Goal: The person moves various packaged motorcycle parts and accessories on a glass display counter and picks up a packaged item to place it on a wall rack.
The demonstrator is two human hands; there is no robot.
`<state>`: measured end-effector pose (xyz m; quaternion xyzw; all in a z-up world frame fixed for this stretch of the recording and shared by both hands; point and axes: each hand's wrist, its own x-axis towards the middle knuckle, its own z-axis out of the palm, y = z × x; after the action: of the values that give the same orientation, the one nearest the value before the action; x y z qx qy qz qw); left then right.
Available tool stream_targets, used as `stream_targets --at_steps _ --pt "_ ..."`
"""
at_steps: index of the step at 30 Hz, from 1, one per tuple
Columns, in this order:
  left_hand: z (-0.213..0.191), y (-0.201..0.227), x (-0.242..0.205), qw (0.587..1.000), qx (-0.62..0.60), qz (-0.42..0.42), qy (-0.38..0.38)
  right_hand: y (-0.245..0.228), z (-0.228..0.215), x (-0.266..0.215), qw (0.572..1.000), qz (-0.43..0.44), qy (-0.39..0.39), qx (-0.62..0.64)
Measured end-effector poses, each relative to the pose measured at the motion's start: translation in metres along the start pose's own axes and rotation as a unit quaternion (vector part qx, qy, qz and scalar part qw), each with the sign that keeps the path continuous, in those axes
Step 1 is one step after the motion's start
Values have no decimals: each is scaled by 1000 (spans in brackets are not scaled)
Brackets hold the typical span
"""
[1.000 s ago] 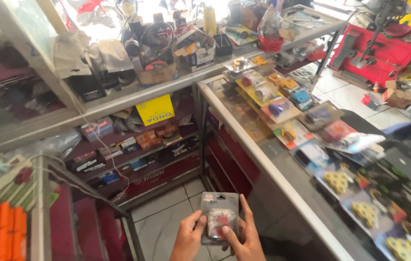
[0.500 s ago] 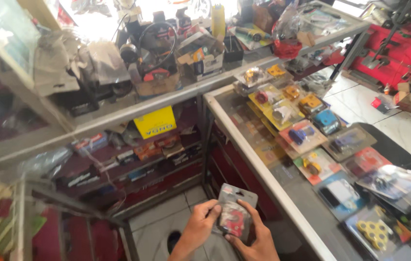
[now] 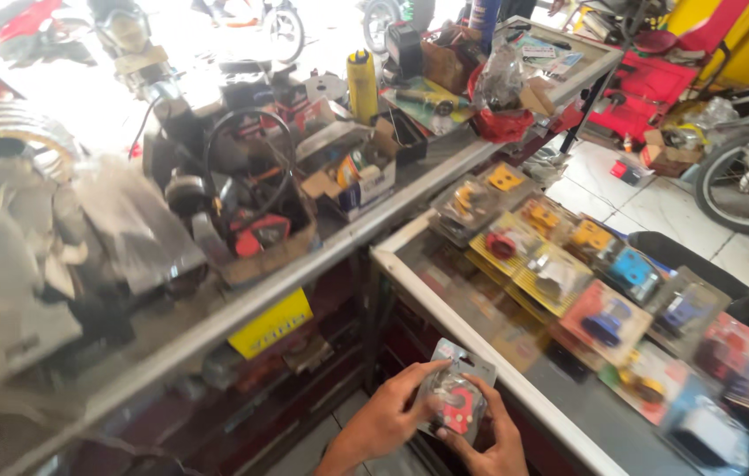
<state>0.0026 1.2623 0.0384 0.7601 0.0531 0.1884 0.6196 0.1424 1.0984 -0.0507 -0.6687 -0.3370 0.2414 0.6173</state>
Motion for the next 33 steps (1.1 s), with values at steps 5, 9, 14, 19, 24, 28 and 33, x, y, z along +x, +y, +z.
stream_targets --at_steps 5,9,14,19,24,28,33 --pt "-75 -5 26 995 81 -24 -58 -20 52 45 1000 -6 26 2" --pt "-113 -19 49 992 70 -8 -100 -41 72 65 991 13 55 -122" --pt "-130 -28 75 987 87 -6 -132 -64 85 82 989 19 69 -128" --pt "-131 -23 91 982 150 17 -117 -90 78 100 982 -5 75 -173" --pt "-126 -21 110 968 229 69 -80 -109 70 112 947 18 119 -296" --pt "-120 -23 119 961 253 90 -74 -112 67 113 938 5 154 -311" --pt "-119 -29 122 957 276 53 -76 -108 71 112 920 -10 172 -351"
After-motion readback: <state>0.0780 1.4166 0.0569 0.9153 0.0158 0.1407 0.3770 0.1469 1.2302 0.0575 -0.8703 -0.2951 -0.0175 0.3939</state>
